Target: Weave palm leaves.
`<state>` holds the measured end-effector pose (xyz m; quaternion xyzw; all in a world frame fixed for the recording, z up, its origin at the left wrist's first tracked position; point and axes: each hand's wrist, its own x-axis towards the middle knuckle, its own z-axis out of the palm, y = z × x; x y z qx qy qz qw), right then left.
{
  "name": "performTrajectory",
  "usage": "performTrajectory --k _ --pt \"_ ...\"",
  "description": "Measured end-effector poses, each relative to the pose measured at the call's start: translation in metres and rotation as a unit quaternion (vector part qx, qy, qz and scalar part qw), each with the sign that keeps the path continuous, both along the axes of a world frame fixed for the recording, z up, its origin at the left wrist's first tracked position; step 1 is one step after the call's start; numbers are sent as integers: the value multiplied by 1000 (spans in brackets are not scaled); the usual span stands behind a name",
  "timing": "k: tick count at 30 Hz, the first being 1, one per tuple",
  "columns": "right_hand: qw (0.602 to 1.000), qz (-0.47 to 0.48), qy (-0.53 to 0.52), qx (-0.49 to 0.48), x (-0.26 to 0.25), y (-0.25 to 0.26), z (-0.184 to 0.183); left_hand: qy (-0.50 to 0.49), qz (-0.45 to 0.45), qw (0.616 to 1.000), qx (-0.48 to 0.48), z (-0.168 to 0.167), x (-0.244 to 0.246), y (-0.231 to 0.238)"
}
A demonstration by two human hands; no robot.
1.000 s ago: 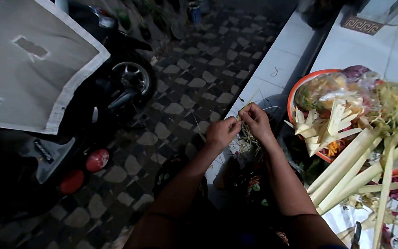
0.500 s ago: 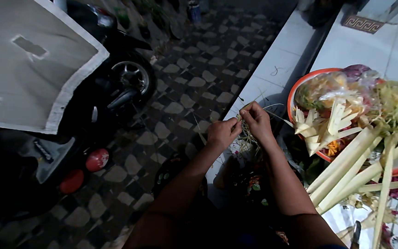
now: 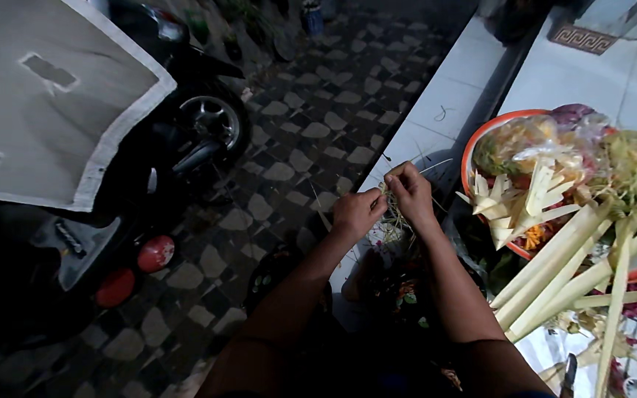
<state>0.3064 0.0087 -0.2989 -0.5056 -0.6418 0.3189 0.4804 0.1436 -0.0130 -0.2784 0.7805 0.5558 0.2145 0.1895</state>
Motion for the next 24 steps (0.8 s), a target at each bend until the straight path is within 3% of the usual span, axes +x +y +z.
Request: performTrajectory --k 1,3,5,6,10,16,21,24 --pt "1000 -1 5 0 0 2 -2 -29 -3 999 -35 0 -1 3" --pt "1000 0 11 -3 5 5 2 -181 -21 973 -145 3 -5 8" --pt "999 -6 33 -3 13 7 10 -345 -33 907 -237 4 -9 9" --pt "999 -12 47 -3 18 7 14 -377 -44 885 -272 4 -12 10" --pt "991 -52 126 20 30 11 19 -306 -103 883 -341 -15 -21 16" --pt "976 -77 200 50 36 11 17 -99 -94 947 -292 -38 -8 16" --pt "975 -88 198 42 34 9 17 -52 -77 972 -214 -34 0 22" --pt "971 -152 167 72 35 5 18 -70 -35 982 -171 -30 0 27"
